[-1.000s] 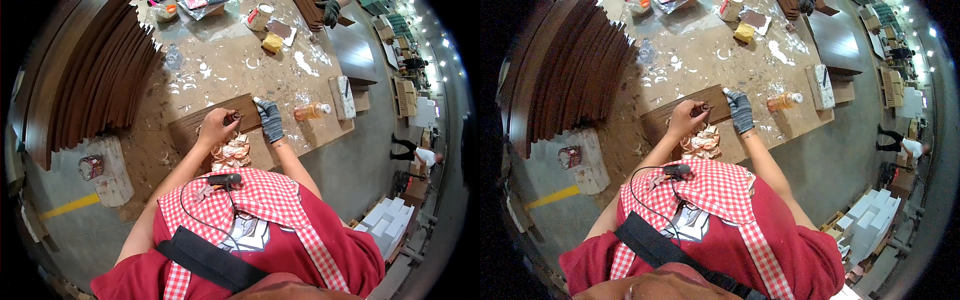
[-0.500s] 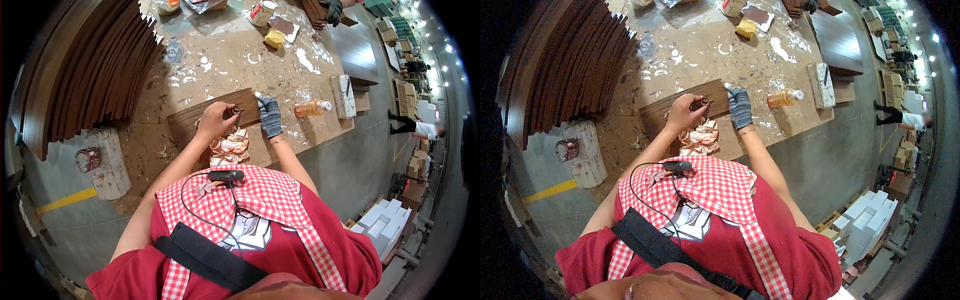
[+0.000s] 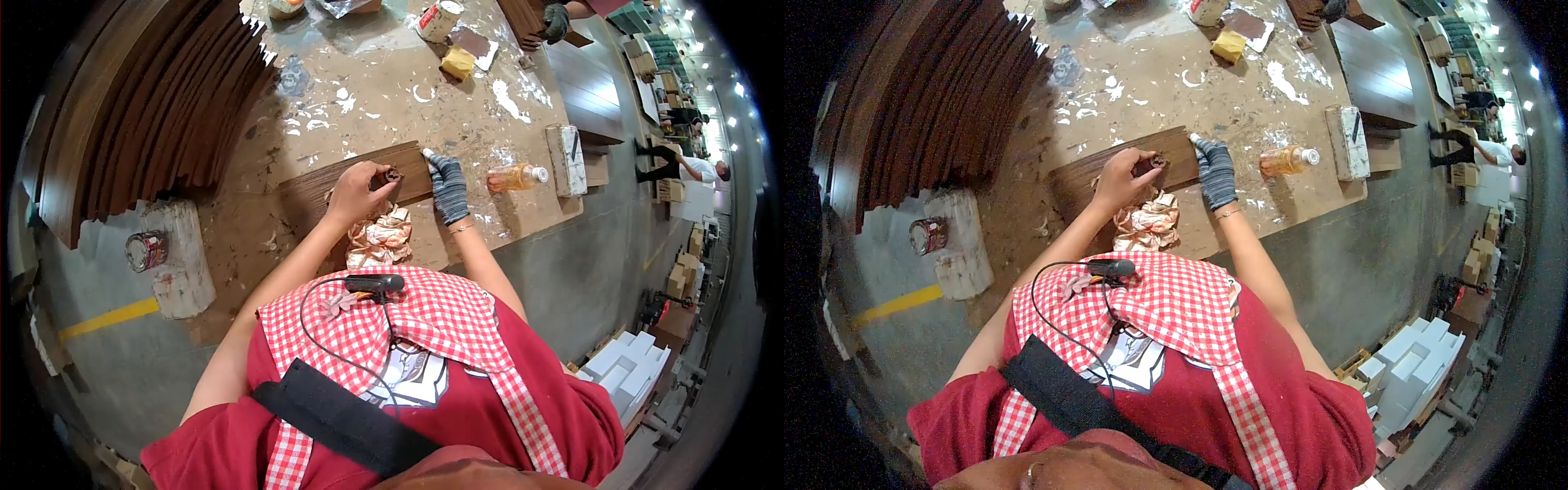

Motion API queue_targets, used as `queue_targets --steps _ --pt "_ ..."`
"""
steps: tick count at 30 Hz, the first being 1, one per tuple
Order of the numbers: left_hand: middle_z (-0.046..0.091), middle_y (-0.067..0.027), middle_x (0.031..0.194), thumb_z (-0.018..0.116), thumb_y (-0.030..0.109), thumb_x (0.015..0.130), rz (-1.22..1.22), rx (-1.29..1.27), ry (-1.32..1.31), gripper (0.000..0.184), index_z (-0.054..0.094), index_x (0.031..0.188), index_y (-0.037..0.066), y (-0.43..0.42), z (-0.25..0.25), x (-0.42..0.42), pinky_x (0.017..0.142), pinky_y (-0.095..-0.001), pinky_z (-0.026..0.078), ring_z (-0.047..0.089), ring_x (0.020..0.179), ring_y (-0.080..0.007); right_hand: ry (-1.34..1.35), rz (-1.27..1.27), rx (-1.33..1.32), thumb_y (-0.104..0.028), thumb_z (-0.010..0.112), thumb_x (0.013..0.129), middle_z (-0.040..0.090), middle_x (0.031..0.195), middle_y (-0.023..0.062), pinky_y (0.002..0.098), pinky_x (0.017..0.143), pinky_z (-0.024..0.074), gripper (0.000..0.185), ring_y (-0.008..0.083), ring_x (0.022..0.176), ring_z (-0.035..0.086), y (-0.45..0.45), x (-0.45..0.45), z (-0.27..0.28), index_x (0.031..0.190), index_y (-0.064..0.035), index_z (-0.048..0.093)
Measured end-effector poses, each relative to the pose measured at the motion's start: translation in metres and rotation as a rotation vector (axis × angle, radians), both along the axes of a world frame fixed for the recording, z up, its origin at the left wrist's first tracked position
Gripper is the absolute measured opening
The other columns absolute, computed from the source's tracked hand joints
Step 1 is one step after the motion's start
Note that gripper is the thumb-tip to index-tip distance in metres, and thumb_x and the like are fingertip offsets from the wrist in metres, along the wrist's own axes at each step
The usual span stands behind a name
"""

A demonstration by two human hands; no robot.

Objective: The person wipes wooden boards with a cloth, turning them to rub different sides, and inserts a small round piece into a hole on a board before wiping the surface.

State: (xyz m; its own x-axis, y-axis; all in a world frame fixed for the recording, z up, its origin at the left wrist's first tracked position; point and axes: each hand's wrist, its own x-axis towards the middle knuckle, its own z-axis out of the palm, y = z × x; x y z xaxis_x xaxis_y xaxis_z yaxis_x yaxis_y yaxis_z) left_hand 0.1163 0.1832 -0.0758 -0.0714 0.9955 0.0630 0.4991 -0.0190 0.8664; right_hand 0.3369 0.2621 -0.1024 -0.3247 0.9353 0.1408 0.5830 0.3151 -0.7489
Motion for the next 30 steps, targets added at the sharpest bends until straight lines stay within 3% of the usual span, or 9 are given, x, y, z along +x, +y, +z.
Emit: queue_targets --steps 2,4,6,9,12,13,21,27,30 --pt "0.068 -0.0138 0.096 0.076 0.024 0.082 0.004 -0.031 -0.026 0.033 0.067 0.103 0.001 0.001 0.003 -0.002 0.080 -0.0383 0.052 0.066 0.090 -0.0307 0.077 -0.096 0.005 -0.006 0.057 0.097 0.068 0.109 0.0081 0.0302 0.089 0.0497 0.021 0.0183 0.100 0.062 0.008 0.003 -0.005 0.116 -0.0048 0.067" --pt "0.068 -0.0139 0.096 0.075 0.024 0.082 0.015 0.003 -0.068 0.033 0.067 0.104 0.001 0.000 0.000 -0.003 0.080 -0.0382 0.052 0.066 0.090 -0.0307 0.443 -0.153 -0.199 -0.009 0.056 0.098 0.069 0.105 0.0031 0.0270 0.083 0.0505 0.021 0.0128 0.090 0.062 0.012 0.000 0.016 0.115 -0.0047 0.067" --pt "0.067 -0.0135 0.096 0.075 0.024 0.083 0.024 -0.002 -0.076 0.033 0.067 0.105 0.001 -0.006 0.006 -0.002 0.079 -0.0380 0.052 0.065 0.090 -0.0308 0.325 -0.082 -0.460 -0.010 0.056 0.099 0.070 0.105 0.0012 0.0232 0.071 0.0496 0.024 0.0069 0.076 0.055 0.011 -0.004 0.053 0.120 -0.0072 0.068" --pt "0.067 -0.0133 0.094 0.075 0.024 0.083 0.013 0.058 -0.058 0.033 0.068 0.107 0.002 -0.001 0.002 -0.002 0.075 -0.0369 0.051 0.064 0.085 -0.0293 0.184 0.101 -0.578 -0.012 0.059 0.098 0.071 0.105 0.0003 0.0238 0.074 0.0502 0.024 0.0082 0.077 0.057 -0.003 -0.014 0.077 0.120 -0.0092 0.069" --pt "0.066 -0.0126 0.091 0.076 0.023 0.083 0.011 0.115 -0.028 0.034 0.068 0.109 0.003 -0.002 -0.002 -0.002 0.065 -0.0339 0.049 0.062 0.072 -0.0252 -0.125 0.187 -0.335 -0.012 0.060 0.096 0.072 0.105 0.0113 0.0333 0.078 0.0541 0.023 0.0222 0.085 0.068 -0.013 -0.019 0.079 0.116 -0.0104 0.070" --pt "0.066 -0.0129 0.092 0.076 0.022 0.083 0.004 0.050 -0.040 0.033 0.069 0.110 0.004 -0.002 0.000 -0.002 0.070 -0.0347 0.051 0.064 0.078 -0.0267 -0.148 0.214 -0.266 -0.012 0.061 0.095 0.071 0.103 0.0149 0.0377 0.077 0.0544 0.021 0.0298 0.087 0.068 -0.015 -0.023 0.085 0.113 -0.0114 0.071" --pt "0.067 -0.0134 0.093 0.075 0.019 0.082 0.003 0.092 -0.049 0.029 0.069 0.105 0.003 -0.001 0.001 0.003 0.075 -0.0381 0.051 0.064 0.087 -0.0322 -0.468 0.198 -0.224 -0.016 0.057 0.094 0.069 0.098 0.0140 0.0416 0.078 0.0528 0.022 0.0336 0.088 0.066 -0.015 -0.035 0.088 0.111 -0.0142 0.070" --pt "0.067 -0.0136 0.094 0.075 0.016 0.083 -0.005 0.092 -0.034 0.029 0.069 0.109 0.004 -0.001 -0.004 0.003 0.073 -0.0360 0.051 0.065 0.083 -0.0292 -0.256 0.228 -0.458 -0.022 0.056 0.097 0.070 0.110 0.0128 0.0373 0.087 0.0511 0.025 0.0305 0.097 0.066 -0.011 -0.027 0.075 0.118 -0.0155 0.068" --pt "0.067 -0.0128 0.094 0.075 0.018 0.082 -0.020 0.073 -0.035 0.029 0.069 0.107 0.003 -0.001 -0.001 0.001 0.077 -0.0381 0.051 0.064 0.089 -0.0316 -0.024 0.203 -0.659 -0.015 0.055 0.098 0.071 0.105 0.0100 0.0301 0.081 0.0520 0.025 0.0186 0.088 0.065 -0.010 -0.020 0.058 0.119 -0.0079 0.066"
